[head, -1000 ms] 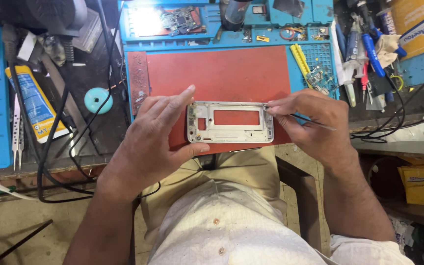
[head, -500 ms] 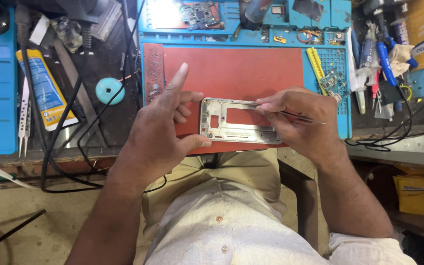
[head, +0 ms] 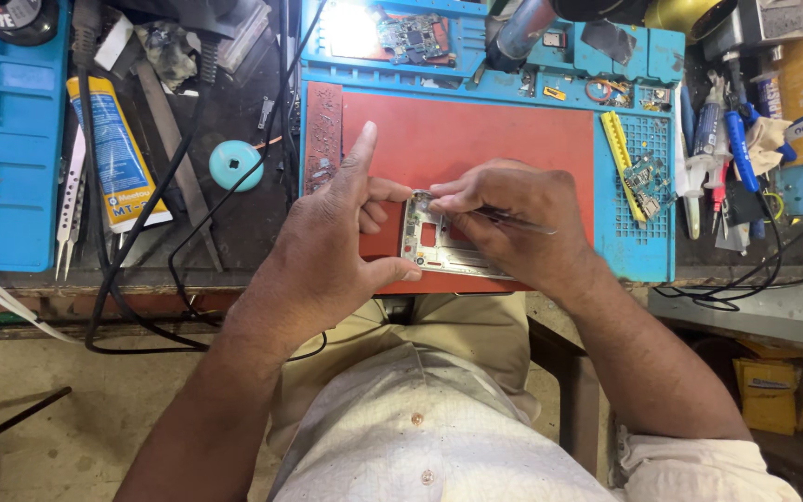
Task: The person uses a small metal tool to scrape and clean the interior surfaces of a white plastic electronics housing. They repeatedly scrape along edges and corners, then wipe the tool on a red mat to remove debris. The housing is rotated and repositioned to access different areas.
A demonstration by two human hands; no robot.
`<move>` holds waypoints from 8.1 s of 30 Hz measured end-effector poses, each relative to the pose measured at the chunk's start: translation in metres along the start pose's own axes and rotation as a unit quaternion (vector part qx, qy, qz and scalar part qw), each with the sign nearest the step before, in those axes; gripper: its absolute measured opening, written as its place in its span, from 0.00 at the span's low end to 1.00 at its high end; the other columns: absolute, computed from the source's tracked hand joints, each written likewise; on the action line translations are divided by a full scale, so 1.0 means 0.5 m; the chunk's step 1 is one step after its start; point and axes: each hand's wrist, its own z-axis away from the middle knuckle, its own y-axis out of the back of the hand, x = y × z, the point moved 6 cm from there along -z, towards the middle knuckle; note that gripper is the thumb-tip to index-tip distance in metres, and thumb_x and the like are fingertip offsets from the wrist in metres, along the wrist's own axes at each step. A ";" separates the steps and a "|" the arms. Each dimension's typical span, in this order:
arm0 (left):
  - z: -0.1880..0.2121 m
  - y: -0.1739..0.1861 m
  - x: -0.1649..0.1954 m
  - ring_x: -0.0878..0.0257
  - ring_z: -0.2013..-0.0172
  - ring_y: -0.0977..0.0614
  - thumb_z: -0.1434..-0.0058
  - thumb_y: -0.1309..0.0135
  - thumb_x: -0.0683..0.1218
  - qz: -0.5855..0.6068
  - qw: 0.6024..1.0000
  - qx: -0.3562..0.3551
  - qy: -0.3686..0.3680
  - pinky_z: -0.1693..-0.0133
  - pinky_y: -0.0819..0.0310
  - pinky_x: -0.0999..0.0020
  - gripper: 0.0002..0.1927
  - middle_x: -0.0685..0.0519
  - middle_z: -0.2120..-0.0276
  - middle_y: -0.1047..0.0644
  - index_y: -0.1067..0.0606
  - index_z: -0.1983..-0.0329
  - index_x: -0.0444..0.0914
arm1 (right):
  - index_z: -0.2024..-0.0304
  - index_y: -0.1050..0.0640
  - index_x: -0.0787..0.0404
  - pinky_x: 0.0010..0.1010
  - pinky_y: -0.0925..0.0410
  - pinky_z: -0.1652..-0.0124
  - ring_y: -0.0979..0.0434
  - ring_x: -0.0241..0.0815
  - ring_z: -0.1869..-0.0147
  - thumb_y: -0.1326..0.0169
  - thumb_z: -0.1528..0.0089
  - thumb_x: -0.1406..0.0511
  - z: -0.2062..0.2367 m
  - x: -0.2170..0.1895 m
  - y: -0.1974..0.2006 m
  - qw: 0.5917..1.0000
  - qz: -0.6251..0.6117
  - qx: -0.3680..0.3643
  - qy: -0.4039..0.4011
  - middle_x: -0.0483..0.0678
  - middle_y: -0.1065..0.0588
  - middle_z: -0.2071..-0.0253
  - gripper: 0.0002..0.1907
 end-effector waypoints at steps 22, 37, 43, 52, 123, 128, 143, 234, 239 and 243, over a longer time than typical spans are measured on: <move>-0.012 0.005 -0.008 0.59 0.58 0.19 0.57 0.24 0.46 0.019 1.000 -0.022 0.005 0.51 0.21 0.68 0.69 0.48 0.51 0.21 0.61 0.25 0.26 | 0.62 0.22 0.62 0.35 0.22 0.50 0.15 0.47 0.47 0.37 0.39 0.72 -0.011 0.001 -0.017 0.996 0.017 -0.067 0.051 0.50 0.18 0.50 0.06; -0.013 0.003 0.010 0.58 0.61 0.21 0.59 0.24 0.46 -0.013 1.000 -0.023 -0.015 0.55 0.23 0.65 0.68 0.48 0.55 0.21 0.57 0.25 0.26 | 0.60 0.21 0.61 0.33 0.23 0.51 0.15 0.46 0.48 0.41 0.44 0.75 -0.011 0.008 -0.010 0.998 -0.033 -0.061 0.013 0.49 0.17 0.53 0.10; -0.016 0.001 0.009 0.58 0.62 0.21 0.59 0.24 0.47 -0.020 0.999 -0.024 -0.009 0.56 0.23 0.65 0.68 0.48 0.55 0.21 0.57 0.25 0.26 | 0.59 0.22 0.62 0.34 0.23 0.50 0.16 0.45 0.48 0.41 0.42 0.74 -0.011 0.006 -0.007 0.992 -0.107 -0.069 0.020 0.49 0.18 0.54 0.09; -0.018 -0.002 0.013 0.61 0.63 0.20 0.61 0.23 0.48 -0.021 0.999 -0.022 0.011 0.56 0.22 0.69 0.68 0.50 0.56 0.20 0.56 0.26 0.25 | 0.64 0.24 0.64 0.31 0.22 0.53 0.14 0.43 0.49 0.42 0.40 0.76 -0.017 0.002 -0.004 0.996 -0.082 -0.022 0.009 0.48 0.18 0.59 0.05; -0.036 -0.007 0.027 0.64 0.67 0.22 0.66 0.22 0.49 -0.079 0.994 -0.066 0.037 0.59 0.23 0.70 0.69 0.55 0.56 0.20 0.51 0.25 0.28 | 0.63 0.22 0.60 0.34 0.24 0.59 0.17 0.45 0.58 0.40 0.40 0.74 -0.003 0.013 -0.009 0.998 -0.039 0.029 0.036 0.47 0.19 0.61 0.06; -0.035 -0.009 0.032 0.65 0.68 0.23 0.65 0.23 0.49 -0.079 0.995 -0.064 0.017 0.60 0.23 0.71 0.69 0.55 0.55 0.20 0.52 0.24 0.28 | 0.64 0.23 0.62 0.36 0.25 0.59 0.18 0.47 0.57 0.41 0.41 0.72 -0.002 -0.005 -0.004 0.997 -0.009 0.050 0.054 0.48 0.20 0.62 0.04; -0.030 -0.015 0.054 0.64 0.69 0.26 0.60 0.27 0.47 -0.125 0.991 -0.045 -0.019 0.60 0.25 0.69 0.63 0.54 0.55 0.21 0.50 0.25 0.28 | 0.67 0.22 0.63 0.35 0.27 0.65 0.18 0.47 0.62 0.36 0.42 0.71 0.053 -0.005 0.060 0.995 0.073 0.071 -0.002 0.49 0.21 0.66 0.06; -0.105 -0.069 0.029 0.67 0.68 0.13 0.41 0.33 0.43 -0.007 0.997 0.073 -0.005 0.67 0.16 0.73 0.18 0.52 0.70 0.20 0.29 0.56 0.35 | 0.60 0.20 0.61 0.33 0.23 0.49 0.15 0.45 0.47 0.35 0.40 0.74 -0.026 0.055 0.074 0.995 0.041 0.002 0.089 0.48 0.18 0.54 0.09; -0.106 -0.067 0.041 0.64 0.69 0.13 0.42 0.33 0.42 -0.012 0.995 0.090 -0.036 0.67 0.18 0.70 0.14 0.51 0.69 0.21 0.28 0.64 0.35 | 0.59 0.20 0.61 0.34 0.23 0.52 0.15 0.46 0.50 0.34 0.42 0.73 -0.026 0.047 0.076 0.995 0.061 0.014 0.076 0.48 0.18 0.55 0.10; -0.111 -0.069 0.041 0.61 0.71 0.16 0.43 0.33 0.42 -0.051 0.995 0.078 -0.041 0.68 0.21 0.66 0.13 0.50 0.70 0.22 0.28 0.66 0.35 | 0.61 0.22 0.62 0.35 0.24 0.54 0.15 0.48 0.52 0.32 0.41 0.72 -0.018 0.041 0.075 0.993 0.076 0.043 0.080 0.49 0.19 0.57 0.11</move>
